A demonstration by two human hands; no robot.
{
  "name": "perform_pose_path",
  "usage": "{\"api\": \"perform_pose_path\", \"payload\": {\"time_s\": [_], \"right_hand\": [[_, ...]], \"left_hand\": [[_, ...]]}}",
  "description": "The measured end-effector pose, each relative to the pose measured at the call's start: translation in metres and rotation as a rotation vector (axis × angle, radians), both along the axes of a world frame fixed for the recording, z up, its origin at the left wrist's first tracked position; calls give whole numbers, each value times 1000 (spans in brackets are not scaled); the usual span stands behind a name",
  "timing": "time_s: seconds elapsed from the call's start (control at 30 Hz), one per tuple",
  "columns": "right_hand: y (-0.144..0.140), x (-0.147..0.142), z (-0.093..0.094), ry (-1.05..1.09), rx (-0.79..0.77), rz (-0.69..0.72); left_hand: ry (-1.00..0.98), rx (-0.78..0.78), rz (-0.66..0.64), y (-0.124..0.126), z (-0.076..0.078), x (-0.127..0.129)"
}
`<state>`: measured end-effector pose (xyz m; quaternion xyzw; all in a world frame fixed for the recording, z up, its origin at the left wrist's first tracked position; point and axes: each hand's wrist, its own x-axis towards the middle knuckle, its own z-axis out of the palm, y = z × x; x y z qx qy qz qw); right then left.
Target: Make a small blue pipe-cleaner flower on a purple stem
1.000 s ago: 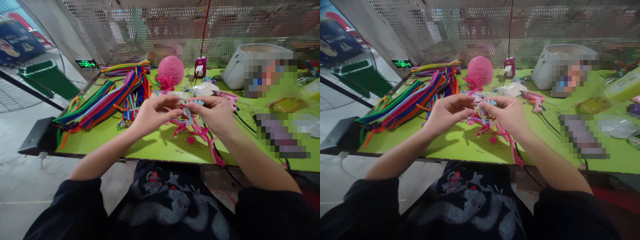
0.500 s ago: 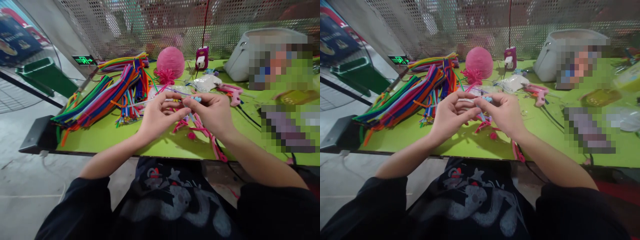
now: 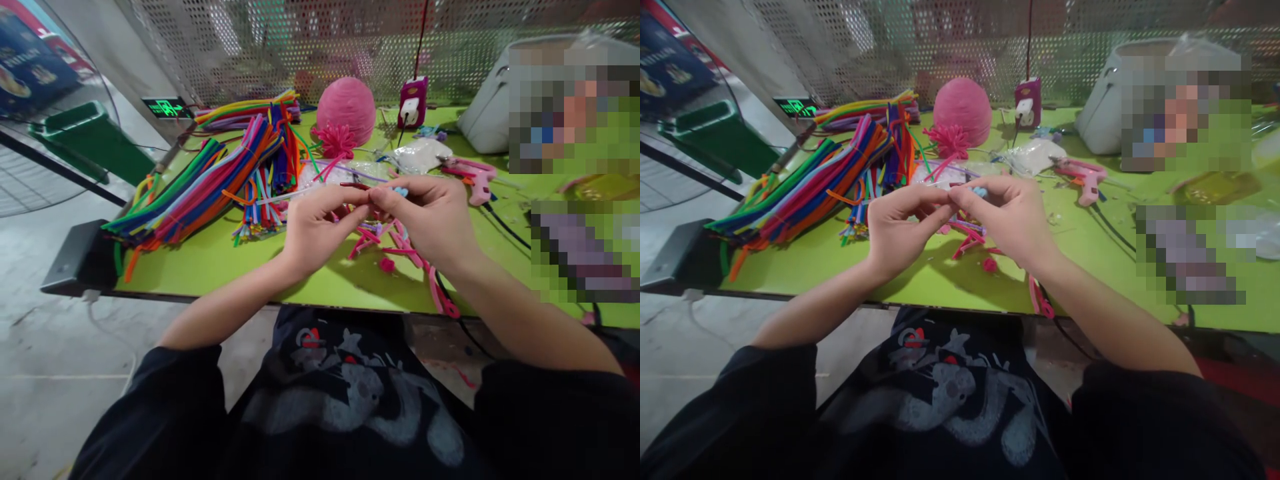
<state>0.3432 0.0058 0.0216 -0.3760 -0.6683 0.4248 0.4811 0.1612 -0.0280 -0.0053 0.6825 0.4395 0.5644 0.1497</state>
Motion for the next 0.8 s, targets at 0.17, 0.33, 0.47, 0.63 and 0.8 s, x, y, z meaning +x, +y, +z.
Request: {"api": "perform_pose_path", "payload": {"time_s": [0.17,0.33,0.47,0.63,0.8], "right_hand": [[3,5,1,-6,-55,65],[11,15,0,-100,-68,120],[15,18,2,-136,-46,218],[23,14,0,-61,-196,379],[25,9,-2,17,-271,376]], "left_hand": [[111,154,42,3,-4,-4],[104,80,-21,8,-5,-8],[144,56,-68,11,-4,-11],[219,58,-11,12,-3,-12],[212,-74,-143,15,-4,-9]]}}
